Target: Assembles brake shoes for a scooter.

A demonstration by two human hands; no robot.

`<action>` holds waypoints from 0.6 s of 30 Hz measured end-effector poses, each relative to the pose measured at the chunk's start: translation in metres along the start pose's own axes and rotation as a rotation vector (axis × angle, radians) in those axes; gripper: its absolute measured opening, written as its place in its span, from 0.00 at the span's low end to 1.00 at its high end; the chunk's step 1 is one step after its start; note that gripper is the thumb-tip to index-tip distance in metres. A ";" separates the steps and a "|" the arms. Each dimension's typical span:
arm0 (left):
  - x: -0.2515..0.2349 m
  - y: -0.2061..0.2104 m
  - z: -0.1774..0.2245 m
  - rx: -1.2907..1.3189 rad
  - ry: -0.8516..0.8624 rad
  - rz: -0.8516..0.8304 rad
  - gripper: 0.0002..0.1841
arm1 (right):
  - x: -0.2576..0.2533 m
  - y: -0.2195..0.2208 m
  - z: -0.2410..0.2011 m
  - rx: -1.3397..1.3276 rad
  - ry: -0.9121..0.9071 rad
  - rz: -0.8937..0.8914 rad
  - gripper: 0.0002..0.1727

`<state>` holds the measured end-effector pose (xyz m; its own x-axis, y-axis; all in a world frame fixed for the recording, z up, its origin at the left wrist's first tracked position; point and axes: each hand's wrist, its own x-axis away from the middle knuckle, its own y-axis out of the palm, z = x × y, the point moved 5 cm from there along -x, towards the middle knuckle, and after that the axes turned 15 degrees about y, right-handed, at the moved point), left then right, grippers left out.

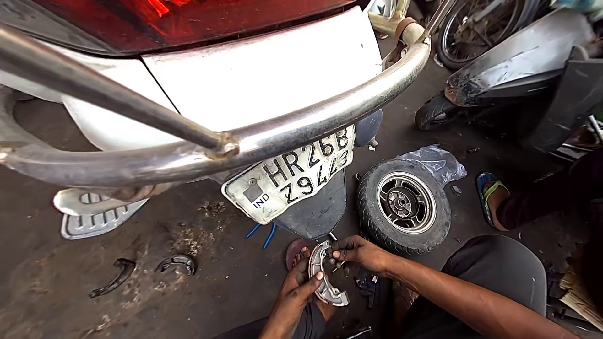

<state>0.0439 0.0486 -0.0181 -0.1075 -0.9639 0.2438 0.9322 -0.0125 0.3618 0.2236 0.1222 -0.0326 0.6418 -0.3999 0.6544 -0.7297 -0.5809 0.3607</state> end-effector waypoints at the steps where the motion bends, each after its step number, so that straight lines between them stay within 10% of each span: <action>1: 0.000 -0.001 0.000 0.002 0.000 -0.002 0.24 | 0.000 0.000 -0.001 0.012 -0.003 0.005 0.10; 13: 0.001 -0.004 -0.003 0.016 0.017 -0.039 0.21 | -0.004 0.003 0.002 0.011 -0.007 0.006 0.10; 18: -0.001 -0.014 0.001 -0.425 0.186 0.070 0.24 | -0.007 -0.002 0.001 0.117 0.028 0.094 0.11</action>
<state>0.0309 0.0502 -0.0230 -0.0120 -0.9971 0.0755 0.9981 -0.0165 -0.0595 0.2207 0.1257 -0.0387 0.5639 -0.4370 0.7007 -0.7528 -0.6209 0.2186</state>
